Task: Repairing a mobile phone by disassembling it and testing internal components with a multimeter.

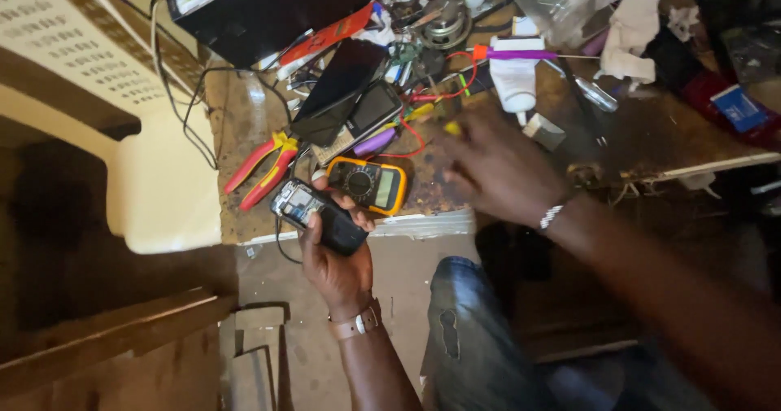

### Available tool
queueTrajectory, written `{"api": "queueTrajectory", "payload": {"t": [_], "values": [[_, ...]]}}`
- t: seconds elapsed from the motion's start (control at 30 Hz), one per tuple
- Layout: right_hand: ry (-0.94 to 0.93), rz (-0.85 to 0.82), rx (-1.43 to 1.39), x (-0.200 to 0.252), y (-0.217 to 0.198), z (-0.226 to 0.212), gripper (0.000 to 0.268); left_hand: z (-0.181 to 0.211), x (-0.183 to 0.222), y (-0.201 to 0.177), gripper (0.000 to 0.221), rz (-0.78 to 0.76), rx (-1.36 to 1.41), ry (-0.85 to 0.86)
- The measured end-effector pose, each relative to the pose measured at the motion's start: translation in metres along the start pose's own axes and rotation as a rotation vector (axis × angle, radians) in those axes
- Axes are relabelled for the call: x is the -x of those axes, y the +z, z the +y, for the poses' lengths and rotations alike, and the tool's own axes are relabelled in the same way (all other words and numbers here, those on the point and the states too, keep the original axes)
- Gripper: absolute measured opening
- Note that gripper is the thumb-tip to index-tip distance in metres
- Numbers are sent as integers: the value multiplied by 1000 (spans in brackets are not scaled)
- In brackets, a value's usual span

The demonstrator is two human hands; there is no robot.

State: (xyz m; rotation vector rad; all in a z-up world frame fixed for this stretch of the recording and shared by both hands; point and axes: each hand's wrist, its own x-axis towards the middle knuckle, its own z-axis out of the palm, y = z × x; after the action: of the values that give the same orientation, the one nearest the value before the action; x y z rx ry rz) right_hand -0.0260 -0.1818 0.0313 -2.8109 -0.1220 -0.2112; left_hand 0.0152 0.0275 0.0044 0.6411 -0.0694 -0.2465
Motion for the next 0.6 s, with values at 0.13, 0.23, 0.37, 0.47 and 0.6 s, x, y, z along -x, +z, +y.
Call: {"api": "queueTrajectory", "payload": {"t": [0.13, 0.23, 0.37, 0.47, 0.6], "values": [[51, 73, -95, -3, -10, -2, 37, -1, 0, -2, 45, 16, -4, -24], [127, 248, -93, 1, -13, 38, 17, 2, 1, 4, 35, 3, 23, -8], [20, 251, -39, -10, -12, 57, 31, 1, 0, 2, 39, 2, -34, 8], [-81, 258, -18, -16, 5, 55, 29, 2, 0, 0, 40, -3, -39, 30], [-18, 244, 249, -16, 15, 52, 31, 1, -1, 2, 38, 7, -17, 35]]}}
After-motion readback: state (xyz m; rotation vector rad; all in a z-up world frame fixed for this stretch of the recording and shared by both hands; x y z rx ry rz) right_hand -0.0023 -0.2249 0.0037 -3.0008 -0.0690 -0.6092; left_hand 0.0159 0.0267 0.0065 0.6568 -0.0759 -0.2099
